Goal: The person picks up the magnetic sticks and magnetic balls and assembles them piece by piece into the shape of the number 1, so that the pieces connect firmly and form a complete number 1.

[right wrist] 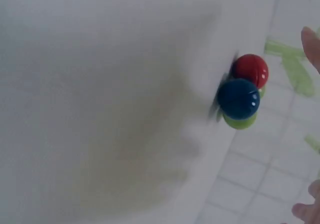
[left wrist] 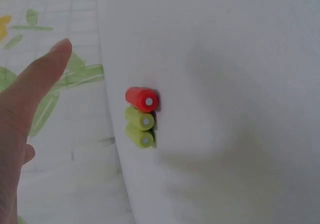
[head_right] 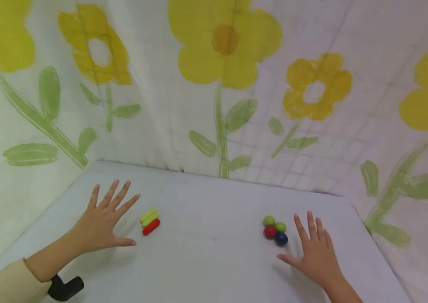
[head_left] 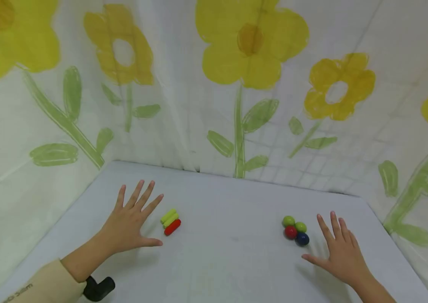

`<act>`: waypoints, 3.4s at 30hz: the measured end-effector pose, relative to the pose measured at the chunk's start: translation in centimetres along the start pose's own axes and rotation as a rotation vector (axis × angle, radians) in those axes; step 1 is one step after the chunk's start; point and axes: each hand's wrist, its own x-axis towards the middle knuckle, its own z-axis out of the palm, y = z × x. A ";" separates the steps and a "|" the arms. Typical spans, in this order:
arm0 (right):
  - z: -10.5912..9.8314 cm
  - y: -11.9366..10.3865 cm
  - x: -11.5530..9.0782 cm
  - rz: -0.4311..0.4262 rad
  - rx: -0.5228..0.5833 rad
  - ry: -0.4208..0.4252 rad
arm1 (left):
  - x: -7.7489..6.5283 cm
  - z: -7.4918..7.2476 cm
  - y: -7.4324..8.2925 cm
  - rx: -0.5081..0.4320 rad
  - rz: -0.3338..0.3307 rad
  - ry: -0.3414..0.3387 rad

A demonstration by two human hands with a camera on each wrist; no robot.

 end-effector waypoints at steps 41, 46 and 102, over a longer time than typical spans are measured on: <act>3.1 -0.9 0.5 0.770 0.679 -0.072 | 0.4 6.2 4.5 -0.811 -0.735 -0.036; 3.5 -1.0 0.5 0.765 0.698 -0.070 | 0.3 6.5 4.7 -0.785 -0.715 -0.004; 4.4 -0.3 0.4 0.686 0.742 -0.088 | 1.7 5.3 7.5 -0.894 -0.692 -0.206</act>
